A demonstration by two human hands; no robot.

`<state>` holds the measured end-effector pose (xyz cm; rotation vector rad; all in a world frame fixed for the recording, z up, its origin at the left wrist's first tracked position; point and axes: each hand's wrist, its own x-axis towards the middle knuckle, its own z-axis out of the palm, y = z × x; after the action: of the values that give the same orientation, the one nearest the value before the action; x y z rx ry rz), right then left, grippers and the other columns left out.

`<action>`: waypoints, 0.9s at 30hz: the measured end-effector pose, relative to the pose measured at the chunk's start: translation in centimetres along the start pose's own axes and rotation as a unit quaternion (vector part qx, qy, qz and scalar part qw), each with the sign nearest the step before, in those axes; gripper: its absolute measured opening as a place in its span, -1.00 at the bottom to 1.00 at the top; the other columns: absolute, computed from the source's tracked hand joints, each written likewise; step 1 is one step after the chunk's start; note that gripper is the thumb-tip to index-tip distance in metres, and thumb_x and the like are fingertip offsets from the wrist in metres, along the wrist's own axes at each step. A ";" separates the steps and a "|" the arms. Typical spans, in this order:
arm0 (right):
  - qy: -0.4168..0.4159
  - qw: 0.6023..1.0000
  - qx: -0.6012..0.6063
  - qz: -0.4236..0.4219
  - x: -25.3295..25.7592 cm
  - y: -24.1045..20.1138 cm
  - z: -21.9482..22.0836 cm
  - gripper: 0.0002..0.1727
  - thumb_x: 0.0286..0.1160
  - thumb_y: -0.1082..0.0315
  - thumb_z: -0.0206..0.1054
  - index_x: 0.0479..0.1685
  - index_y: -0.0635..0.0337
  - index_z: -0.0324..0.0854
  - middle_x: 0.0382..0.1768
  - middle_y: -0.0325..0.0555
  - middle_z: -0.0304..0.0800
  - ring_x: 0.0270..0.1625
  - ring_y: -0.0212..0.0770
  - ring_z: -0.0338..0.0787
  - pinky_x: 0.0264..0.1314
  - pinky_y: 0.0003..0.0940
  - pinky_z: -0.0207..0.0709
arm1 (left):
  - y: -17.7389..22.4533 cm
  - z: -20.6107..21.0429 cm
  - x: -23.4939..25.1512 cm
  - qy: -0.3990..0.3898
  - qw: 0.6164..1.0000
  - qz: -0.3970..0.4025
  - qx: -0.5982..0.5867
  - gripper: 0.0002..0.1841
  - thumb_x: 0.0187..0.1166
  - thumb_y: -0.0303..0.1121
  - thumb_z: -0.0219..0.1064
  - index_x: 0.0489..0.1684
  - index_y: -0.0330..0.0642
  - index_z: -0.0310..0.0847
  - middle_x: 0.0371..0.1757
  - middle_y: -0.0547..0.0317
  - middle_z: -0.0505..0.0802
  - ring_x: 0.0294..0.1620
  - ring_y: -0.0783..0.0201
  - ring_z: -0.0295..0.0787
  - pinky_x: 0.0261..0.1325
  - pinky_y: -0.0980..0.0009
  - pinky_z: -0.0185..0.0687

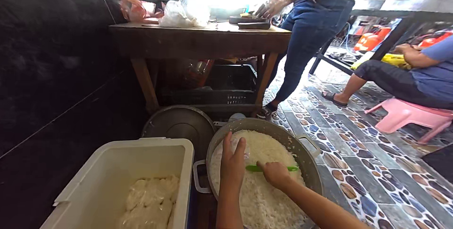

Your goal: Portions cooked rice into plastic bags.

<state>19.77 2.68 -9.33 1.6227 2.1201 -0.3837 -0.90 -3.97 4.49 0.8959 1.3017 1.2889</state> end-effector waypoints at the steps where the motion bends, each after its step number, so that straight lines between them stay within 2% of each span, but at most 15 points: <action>1: -0.014 1.000 -0.014 -0.023 -0.4 -0.2 0.7 -0.45 0.65 0.38 0.12 0.64 -0.20 0.39 0.07 0.30 0.82 0.14 0.46 0.79 0.05 0.50 0.58 | -0.1 -0.2 -0.1 0.002 1.000 0.004 0.009 -0.40 0.78 0.01 0.15 0.77 0.07 0.26 0.68 -0.09 0.48 0.35 0.04 0.73 0.25 0.05 0.74; 3: -0.068 0.994 -0.044 -0.069 -2.8 -0.9 1.6 -0.43 0.67 0.36 0.12 0.68 -0.22 0.32 -0.01 0.31 0.83 0.09 0.47 0.80 0.02 0.51 0.57 | -0.4 -0.3 -0.8 0.008 0.999 0.011 0.039 -0.38 0.74 0.08 0.18 0.77 0.15 0.28 0.61 -0.05 0.57 0.35 0.08 0.74 0.25 0.05 0.75; 5: -0.114 0.988 -0.068 -0.085 -5.5 -1.1 1.5 -0.38 0.63 0.40 0.15 0.71 -0.18 0.28 -0.04 0.30 0.83 0.08 0.45 0.80 0.02 0.46 0.59 | -0.4 -0.4 -1.4 0.001 0.998 0.012 0.063 -0.36 0.71 0.10 0.20 0.77 0.16 0.28 0.53 -0.05 0.64 0.25 0.13 0.79 0.18 0.11 0.78; 7: -0.134 0.984 -0.080 -0.089 -7.5 -0.8 1.4 -0.42 0.62 0.39 0.19 0.66 -0.14 0.33 -0.08 0.28 0.83 0.06 0.42 0.81 0.01 0.42 0.60 | -0.3 -0.8 -1.2 -0.012 0.997 0.004 0.078 -0.35 0.72 0.11 0.19 0.76 0.09 0.29 0.49 -0.07 0.66 0.21 0.14 0.81 0.13 0.14 0.79; 10: -0.153 0.980 -0.096 -0.082 -10.0 -0.2 1.9 -0.45 0.60 0.34 0.21 0.60 -0.15 0.37 -0.13 0.24 0.85 0.02 0.38 0.84 -0.04 0.39 0.62 | -0.5 -0.9 -0.9 -0.015 0.994 -0.003 0.108 -0.37 0.73 0.13 0.16 0.71 0.02 0.35 0.32 -0.07 0.77 0.06 0.18 0.86 0.04 0.18 0.81; 13: -0.163 0.979 -0.090 -0.078 -11.5 0.5 2.3 -0.52 0.61 0.30 0.20 0.54 -0.11 0.45 -0.14 0.24 0.85 0.02 0.39 0.84 -0.04 0.40 0.61 | -0.4 -1.0 -0.9 -0.018 0.986 0.010 0.163 -0.37 0.71 0.19 0.13 0.66 0.05 0.44 0.23 0.06 0.84 0.10 0.22 0.83 0.14 0.15 0.75; 16: -0.159 0.981 -0.068 -0.085 -12.1 1.4 3.0 -0.61 0.64 0.17 0.19 0.41 -0.10 0.55 -0.14 0.22 0.86 0.02 0.38 0.84 -0.06 0.43 0.60 | -0.4 -1.2 -0.8 -0.020 0.978 0.010 0.207 -0.32 0.69 0.25 0.11 0.68 0.06 0.42 0.33 0.05 0.80 0.23 0.19 0.79 0.24 0.11 0.71; 19: -0.143 0.983 -0.020 -0.117 -11.5 2.2 4.5 -0.61 0.66 0.03 0.17 0.35 -0.16 0.63 -0.10 0.19 0.87 0.04 0.36 0.84 -0.04 0.49 0.58 | -0.7 -1.7 -0.4 -0.022 0.981 0.018 0.191 -0.26 0.66 0.27 0.14 0.73 0.01 0.34 0.54 -0.07 0.64 0.34 0.14 0.72 0.30 0.13 0.68; 20: -0.144 0.982 0.005 -0.122 -11.1 2.2 4.6 -0.61 0.67 0.01 0.16 0.36 -0.18 0.64 -0.06 0.18 0.87 0.08 0.36 0.83 0.00 0.51 0.56 | -0.8 -1.9 -0.2 -0.026 0.984 0.019 0.175 -0.27 0.67 0.25 0.13 0.73 0.01 0.33 0.57 -0.10 0.60 0.32 0.13 0.73 0.26 0.13 0.70; 22: -0.157 0.976 0.087 -0.126 -9.7 2.5 4.4 -0.60 0.68 0.02 0.16 0.38 -0.18 0.66 0.03 0.16 0.86 0.13 0.31 0.82 0.09 0.52 0.55 | -0.9 -2.4 0.1 -0.025 0.990 0.018 0.138 -0.34 0.75 0.17 0.07 0.70 -0.05 0.35 0.54 -0.12 0.61 0.13 0.12 0.81 0.08 0.16 0.77; 23: -0.170 0.966 0.149 -0.124 -8.9 2.5 4.1 -0.60 0.70 0.05 0.17 0.39 -0.13 0.67 0.03 0.15 0.86 0.08 0.23 0.83 0.09 0.43 0.58 | -0.8 -2.5 0.1 -0.022 0.993 0.016 0.118 -0.35 0.79 0.15 0.02 0.71 -0.09 0.33 0.51 -0.16 0.61 0.07 0.09 0.83 0.04 0.16 0.79; 24: -0.185 0.950 0.220 -0.119 -8.4 2.4 3.7 -0.62 0.73 0.10 0.18 0.37 -0.05 0.68 -0.10 0.11 0.82 -0.13 0.08 0.79 -0.06 0.22 0.59 | -0.8 -2.7 0.3 -0.017 0.995 0.017 0.102 -0.35 0.81 0.13 -0.03 0.71 -0.13 0.31 0.48 -0.19 0.61 0.04 0.06 0.82 0.00 0.15 0.79; 26: -0.196 0.912 0.351 -0.082 -7.9 2.1 3.2 -0.69 0.70 0.11 0.18 0.25 -0.07 0.67 -0.46 -0.16 0.61 -0.54 -0.28 0.50 -0.45 -0.26 0.38 | -1.2 -3.1 0.8 -0.002 0.998 0.018 0.065 -0.35 0.84 0.14 -0.15 0.70 -0.12 0.31 0.50 -0.18 0.61 0.10 0.02 0.80 0.00 0.14 0.78; 27: -0.194 0.893 0.401 -0.064 -7.8 2.0 2.6 -0.70 0.68 0.10 0.18 0.25 -0.10 0.65 -0.53 -0.23 0.54 -0.62 -0.35 0.41 -0.53 -0.34 0.31 | -1.6 -3.4 1.3 0.002 0.999 0.019 0.046 -0.33 0.85 0.17 -0.24 0.73 -0.09 0.29 0.52 -0.16 0.61 0.15 0.02 0.79 0.00 0.14 0.78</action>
<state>23.77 -4.54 -7.54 1.5834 1.8425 -1.6535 -4.14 -3.63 2.29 0.9867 1.3622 1.2699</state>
